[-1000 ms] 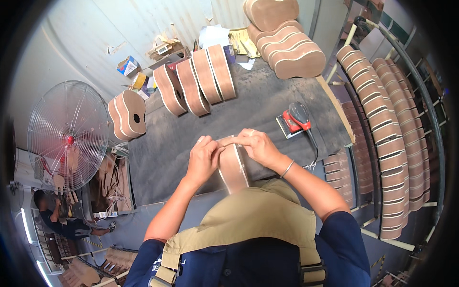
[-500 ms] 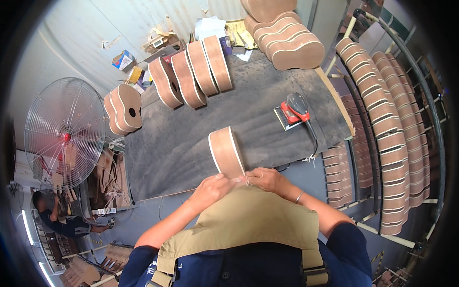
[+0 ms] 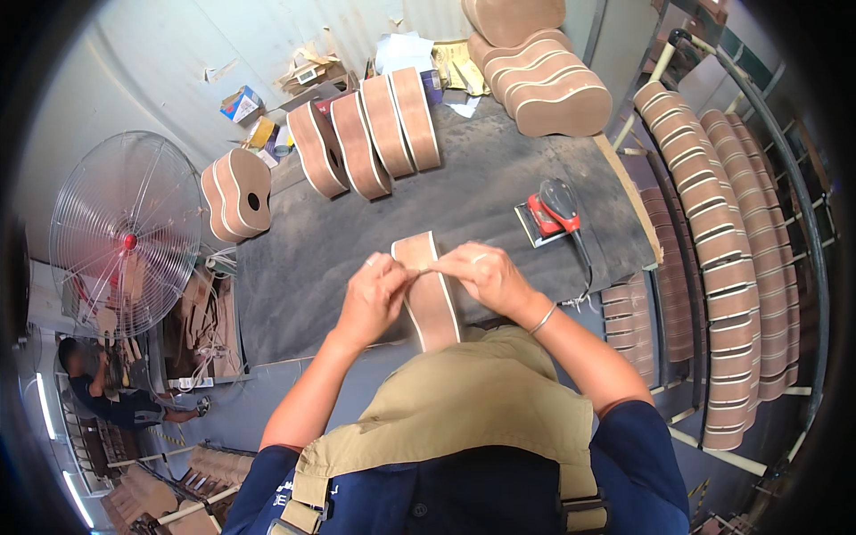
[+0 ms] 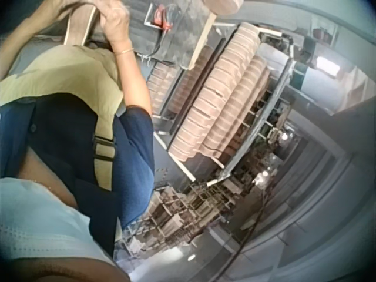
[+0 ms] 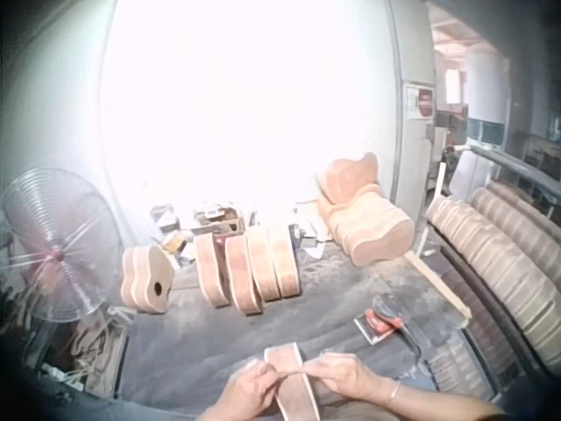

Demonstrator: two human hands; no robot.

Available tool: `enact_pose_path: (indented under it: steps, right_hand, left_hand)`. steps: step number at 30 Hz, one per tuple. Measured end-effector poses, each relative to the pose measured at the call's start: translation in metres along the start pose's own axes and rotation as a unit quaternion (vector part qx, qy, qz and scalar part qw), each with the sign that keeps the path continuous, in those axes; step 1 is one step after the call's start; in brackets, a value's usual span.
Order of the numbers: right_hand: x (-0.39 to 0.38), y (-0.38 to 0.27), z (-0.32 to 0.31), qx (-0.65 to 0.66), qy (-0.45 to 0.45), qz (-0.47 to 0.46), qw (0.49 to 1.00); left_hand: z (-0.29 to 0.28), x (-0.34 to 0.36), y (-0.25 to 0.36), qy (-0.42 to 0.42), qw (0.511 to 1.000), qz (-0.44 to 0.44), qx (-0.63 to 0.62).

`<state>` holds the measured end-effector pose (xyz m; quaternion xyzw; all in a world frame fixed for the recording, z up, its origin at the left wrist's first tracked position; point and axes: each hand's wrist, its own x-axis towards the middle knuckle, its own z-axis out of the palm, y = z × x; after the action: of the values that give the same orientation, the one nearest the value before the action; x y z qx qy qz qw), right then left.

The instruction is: The person sands the edges of wooden guitar bodies using a small sanding block. They repeatedly flip the guitar bodies to sand different sides and edges, including the sound hole area. The person places the sanded guitar bodies on a stack on the table.

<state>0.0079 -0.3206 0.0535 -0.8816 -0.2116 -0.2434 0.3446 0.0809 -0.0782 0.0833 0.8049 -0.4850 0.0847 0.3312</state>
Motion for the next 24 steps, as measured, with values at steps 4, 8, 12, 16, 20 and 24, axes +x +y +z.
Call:
enact_pose_path:
  steps: [4, 8, 12, 16, 20, 24]
  right_hand:
    - [-0.048, -0.012, 0.015, -0.008, 0.000, 0.016, 1.000]
    - [-0.099, -0.015, 0.029, 0.047, -0.061, 0.056, 0.995]
    - [-0.106, -0.024, 0.023, 0.134, -0.152, 0.139, 0.969]
    - [-0.107, -0.043, 0.007, 0.189, -0.188, 0.197, 0.944]
    - [-0.123, -0.058, 0.001, 0.174, -0.099, 0.248, 0.948]
    - [-0.129, -0.069, -0.012, 0.265, 0.144, 0.415, 0.858]
  left_hand:
    - [0.014, -0.027, 0.007, -0.041, 0.997, 0.056, 0.030]
    - [0.029, -0.053, 0.015, -0.127, 0.989, 0.055, -0.058]
    - [0.012, -0.049, 0.015, -0.266, 0.957, 0.005, -0.117]
    - [-0.023, 0.009, 0.037, -0.318, 0.944, 0.053, 0.063]
    - [-0.005, 0.030, 0.002, -0.198, 0.947, 0.177, 0.178]
    - [-0.036, 0.030, -0.014, -0.154, 0.957, 0.164, 0.181]
